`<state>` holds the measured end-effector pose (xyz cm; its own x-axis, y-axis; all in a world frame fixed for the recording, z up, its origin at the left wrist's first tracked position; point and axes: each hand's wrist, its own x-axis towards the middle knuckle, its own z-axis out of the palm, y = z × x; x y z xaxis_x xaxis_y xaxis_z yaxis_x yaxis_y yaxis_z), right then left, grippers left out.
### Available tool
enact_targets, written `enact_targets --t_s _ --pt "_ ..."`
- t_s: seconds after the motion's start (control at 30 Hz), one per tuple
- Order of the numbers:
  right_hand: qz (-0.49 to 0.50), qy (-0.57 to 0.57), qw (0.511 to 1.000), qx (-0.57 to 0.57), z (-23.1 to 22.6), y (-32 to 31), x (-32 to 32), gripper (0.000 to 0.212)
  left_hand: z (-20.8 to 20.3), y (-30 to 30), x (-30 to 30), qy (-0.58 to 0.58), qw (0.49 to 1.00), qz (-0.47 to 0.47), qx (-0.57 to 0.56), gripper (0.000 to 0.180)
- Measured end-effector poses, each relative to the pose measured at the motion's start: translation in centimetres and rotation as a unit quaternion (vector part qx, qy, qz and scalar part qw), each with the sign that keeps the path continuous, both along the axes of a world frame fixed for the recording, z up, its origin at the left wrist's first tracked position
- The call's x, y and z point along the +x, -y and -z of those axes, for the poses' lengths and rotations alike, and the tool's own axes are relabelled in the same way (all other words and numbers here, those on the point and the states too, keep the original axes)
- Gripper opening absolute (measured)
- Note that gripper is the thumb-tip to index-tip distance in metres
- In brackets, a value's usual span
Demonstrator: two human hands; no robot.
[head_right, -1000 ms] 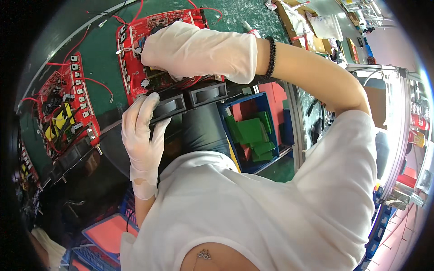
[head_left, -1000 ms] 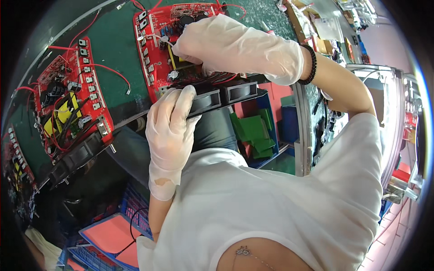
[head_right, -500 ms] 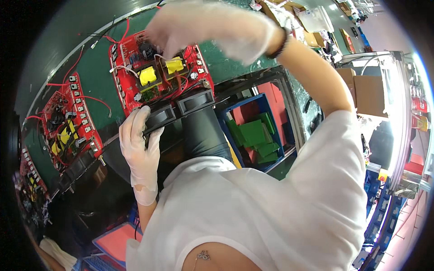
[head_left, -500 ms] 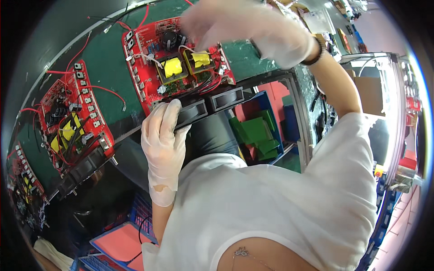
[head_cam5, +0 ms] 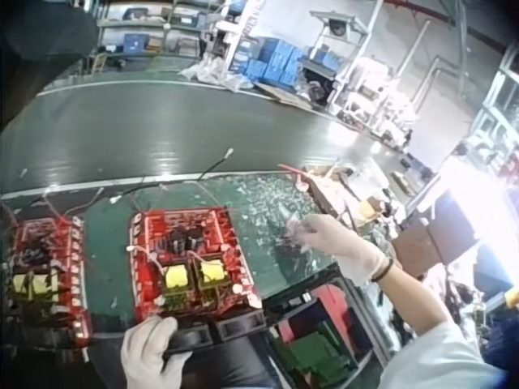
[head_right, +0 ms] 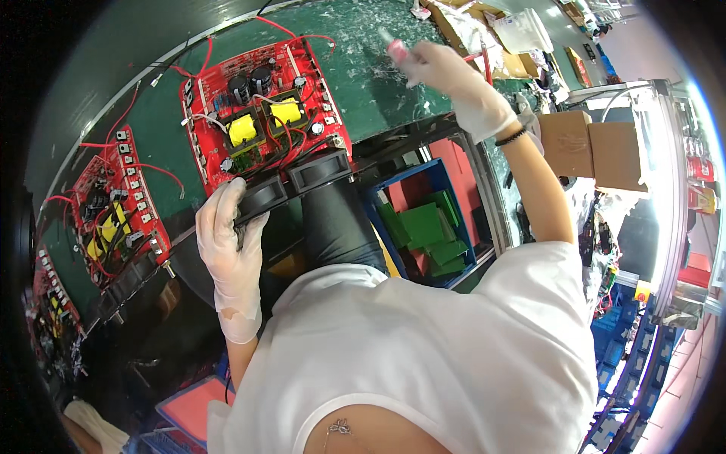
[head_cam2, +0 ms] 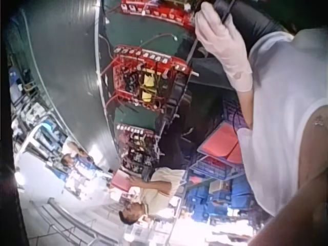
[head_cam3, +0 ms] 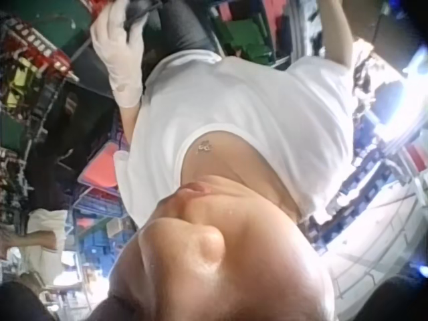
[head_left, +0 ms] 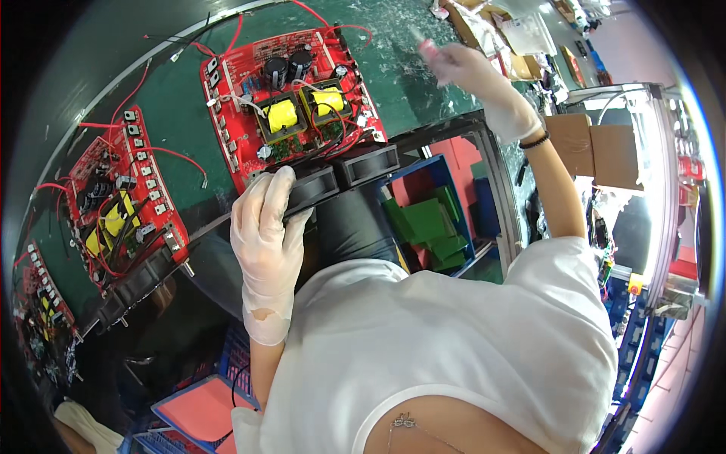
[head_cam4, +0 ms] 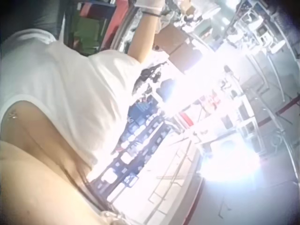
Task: The person is assembling electronic components on a red PCB, connecting wires and fans, and applying white thermal paste using a brush.
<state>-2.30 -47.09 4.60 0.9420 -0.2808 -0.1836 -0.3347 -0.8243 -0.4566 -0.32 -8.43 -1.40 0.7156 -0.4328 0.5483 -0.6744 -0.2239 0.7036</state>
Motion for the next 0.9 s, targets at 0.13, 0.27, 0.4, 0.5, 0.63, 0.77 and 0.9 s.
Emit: enact_targets --t_s 0.13,0.27,0.4,0.5,0.63,0.77,0.9 --pt "0.035 0.168 0.962 0.213 -5.1 -4.6 0.9 0.030 0.2 -0.1 0.1 0.003 1.000 -0.006 0.008 0.064" --pt "0.022 0.306 0.937 0.169 -7.7 -4.5 2.2 0.029 0.1 -0.1 0.1 0.010 1.000 -0.014 0.019 0.055" --pt "-0.063 0.347 0.880 0.317 -10.5 -10.7 4.2 0.028 -0.1 -0.1 0.0 -0.001 1.000 -0.007 0.009 0.058" --pt "-0.069 0.338 0.896 0.281 -10.4 -15.2 4.8 0.028 0.0 -0.2 0.1 0.003 1.000 -0.005 0.013 0.059" --pt "-0.198 0.229 0.905 0.300 -9.8 -17.2 5.5 0.023 -0.2 -0.4 0.0 0.001 1.000 -0.001 0.014 0.059" --pt "-0.279 0.205 0.903 0.256 -6.0 -18.2 5.9 0.016 0.1 -0.3 0.1 0.008 1.000 0.006 0.014 0.059" --pt "-0.329 0.148 0.927 0.106 -5.1 -18.5 5.6 0.022 0.0 -0.2 0.2 0.012 1.000 0.004 0.026 0.057"
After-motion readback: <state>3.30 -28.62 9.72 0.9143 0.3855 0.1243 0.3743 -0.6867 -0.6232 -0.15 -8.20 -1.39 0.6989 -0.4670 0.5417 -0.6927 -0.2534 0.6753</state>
